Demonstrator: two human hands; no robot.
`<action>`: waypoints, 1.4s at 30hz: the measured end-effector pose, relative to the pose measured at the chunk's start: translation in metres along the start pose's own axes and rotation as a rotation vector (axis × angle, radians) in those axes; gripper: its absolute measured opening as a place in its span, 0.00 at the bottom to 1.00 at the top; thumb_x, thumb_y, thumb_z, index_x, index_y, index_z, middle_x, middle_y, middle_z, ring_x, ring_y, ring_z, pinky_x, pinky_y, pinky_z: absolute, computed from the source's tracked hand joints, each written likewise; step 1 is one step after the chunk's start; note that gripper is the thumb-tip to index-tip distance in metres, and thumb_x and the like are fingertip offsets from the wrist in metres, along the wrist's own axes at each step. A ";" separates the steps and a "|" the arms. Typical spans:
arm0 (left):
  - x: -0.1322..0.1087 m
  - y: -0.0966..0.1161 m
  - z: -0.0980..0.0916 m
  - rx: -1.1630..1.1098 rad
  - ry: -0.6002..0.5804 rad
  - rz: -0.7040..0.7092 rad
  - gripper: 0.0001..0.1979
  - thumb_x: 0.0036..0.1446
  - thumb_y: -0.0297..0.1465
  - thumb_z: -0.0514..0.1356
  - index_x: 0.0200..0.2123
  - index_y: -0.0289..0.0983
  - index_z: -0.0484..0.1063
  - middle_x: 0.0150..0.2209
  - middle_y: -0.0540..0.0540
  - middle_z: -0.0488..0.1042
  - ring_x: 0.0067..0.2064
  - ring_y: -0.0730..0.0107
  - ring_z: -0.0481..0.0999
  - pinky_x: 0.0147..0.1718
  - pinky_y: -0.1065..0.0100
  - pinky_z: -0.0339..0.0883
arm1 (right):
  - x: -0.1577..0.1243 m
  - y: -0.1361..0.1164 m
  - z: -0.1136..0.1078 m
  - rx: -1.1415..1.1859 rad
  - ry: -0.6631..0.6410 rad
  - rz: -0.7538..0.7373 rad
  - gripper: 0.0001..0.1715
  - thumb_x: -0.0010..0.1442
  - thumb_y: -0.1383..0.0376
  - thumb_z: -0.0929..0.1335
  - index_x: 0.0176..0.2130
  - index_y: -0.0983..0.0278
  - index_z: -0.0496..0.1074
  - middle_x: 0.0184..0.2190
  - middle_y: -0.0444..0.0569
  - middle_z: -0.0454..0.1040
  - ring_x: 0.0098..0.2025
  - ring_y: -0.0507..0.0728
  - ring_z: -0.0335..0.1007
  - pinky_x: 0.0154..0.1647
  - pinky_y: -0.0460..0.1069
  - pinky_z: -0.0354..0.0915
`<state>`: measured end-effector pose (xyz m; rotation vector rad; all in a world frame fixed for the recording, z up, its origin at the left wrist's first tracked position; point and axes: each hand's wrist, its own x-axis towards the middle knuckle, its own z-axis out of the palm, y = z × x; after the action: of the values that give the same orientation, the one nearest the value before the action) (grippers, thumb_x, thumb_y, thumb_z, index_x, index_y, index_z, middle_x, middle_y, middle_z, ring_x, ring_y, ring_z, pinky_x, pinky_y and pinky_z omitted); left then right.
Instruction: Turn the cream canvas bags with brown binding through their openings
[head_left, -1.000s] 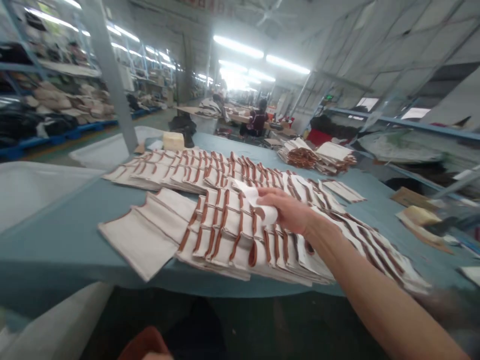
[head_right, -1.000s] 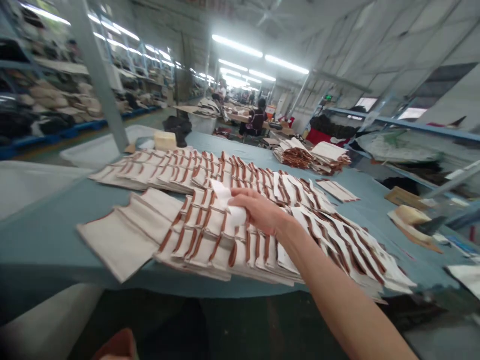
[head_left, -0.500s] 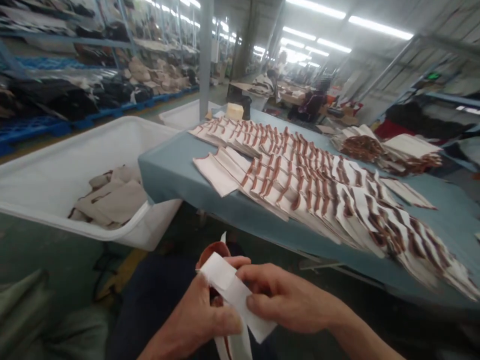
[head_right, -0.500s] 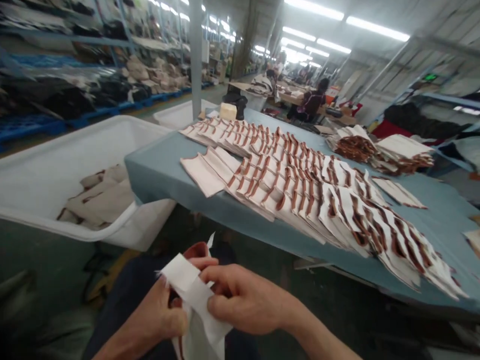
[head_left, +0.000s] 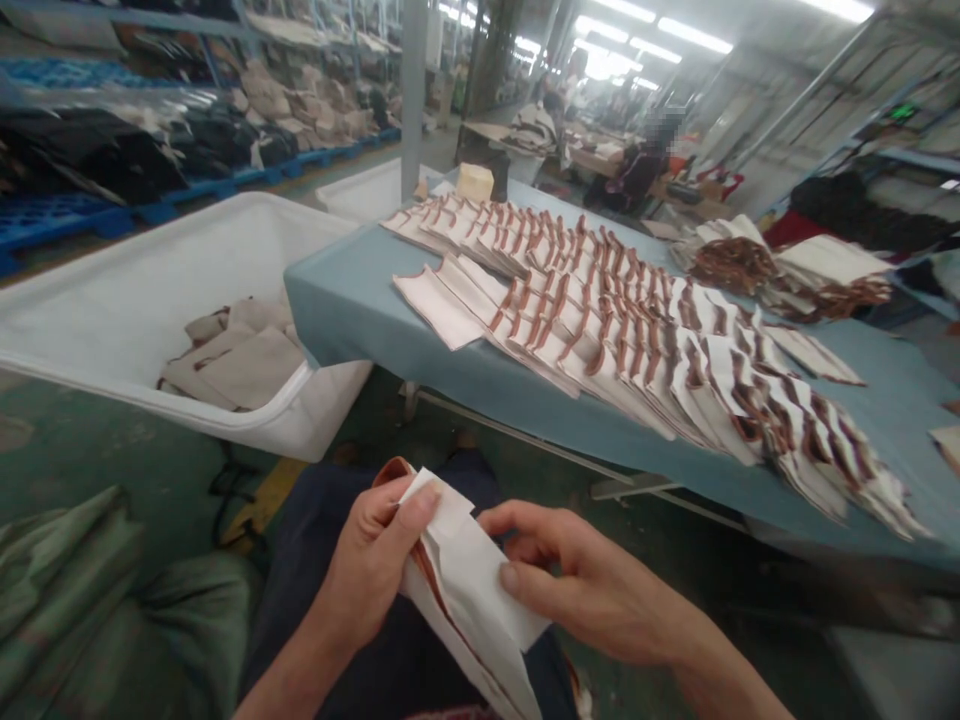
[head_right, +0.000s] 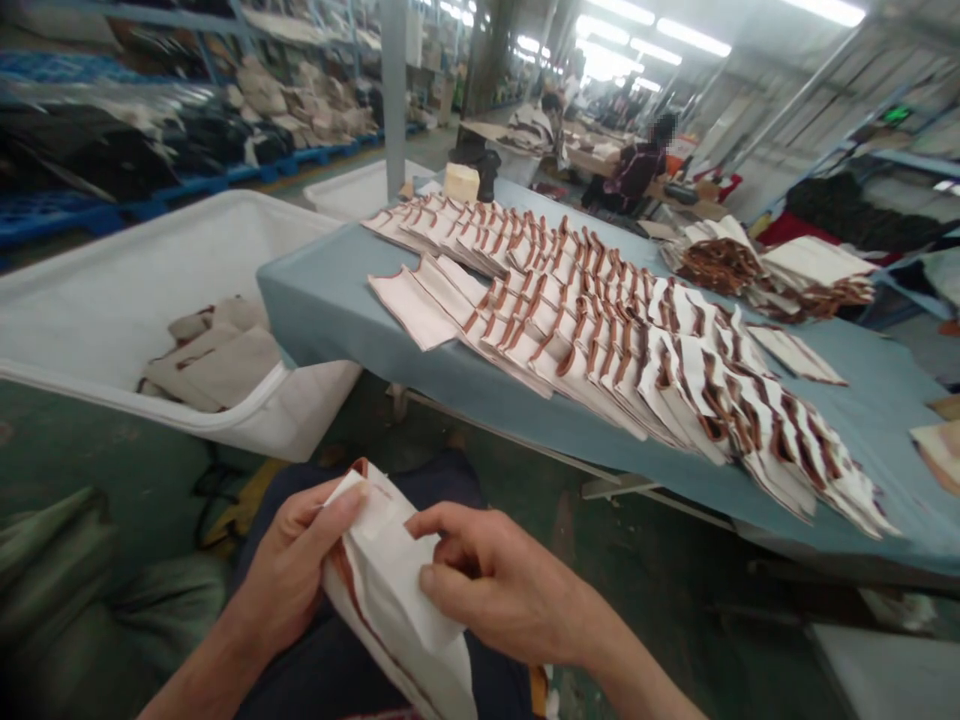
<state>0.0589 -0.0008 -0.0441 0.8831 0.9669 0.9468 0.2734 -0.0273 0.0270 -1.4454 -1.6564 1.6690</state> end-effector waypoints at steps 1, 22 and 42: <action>-0.001 -0.001 -0.001 -0.026 0.004 -0.040 0.32 0.55 0.59 0.72 0.26 0.33 0.78 0.21 0.48 0.75 0.21 0.73 0.69 0.20 0.74 0.62 | 0.001 0.002 0.000 -0.052 0.002 0.007 0.18 0.68 0.57 0.71 0.52 0.64 0.80 0.24 0.39 0.68 0.24 0.50 0.58 0.25 0.45 0.54; -0.002 0.020 0.001 -0.255 -0.055 -0.488 0.30 0.32 0.52 0.85 0.24 0.32 0.83 0.23 0.45 0.82 0.26 0.70 0.77 0.27 0.74 0.72 | 0.031 0.026 -0.001 -0.223 0.277 -0.642 0.23 0.66 0.70 0.72 0.60 0.60 0.74 0.51 0.52 0.83 0.50 0.58 0.80 0.55 0.52 0.75; 0.001 0.018 -0.005 -0.099 -0.309 -0.546 0.33 0.37 0.57 0.81 0.24 0.31 0.83 0.23 0.45 0.81 0.22 0.74 0.74 0.24 0.76 0.66 | 0.043 0.022 -0.012 -0.563 0.192 -1.052 0.04 0.76 0.65 0.70 0.46 0.62 0.77 0.48 0.55 0.84 0.47 0.56 0.80 0.52 0.52 0.76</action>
<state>0.0503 0.0067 -0.0289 0.6091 0.8226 0.3741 0.2745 0.0093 -0.0070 -0.6045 -2.2590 0.4945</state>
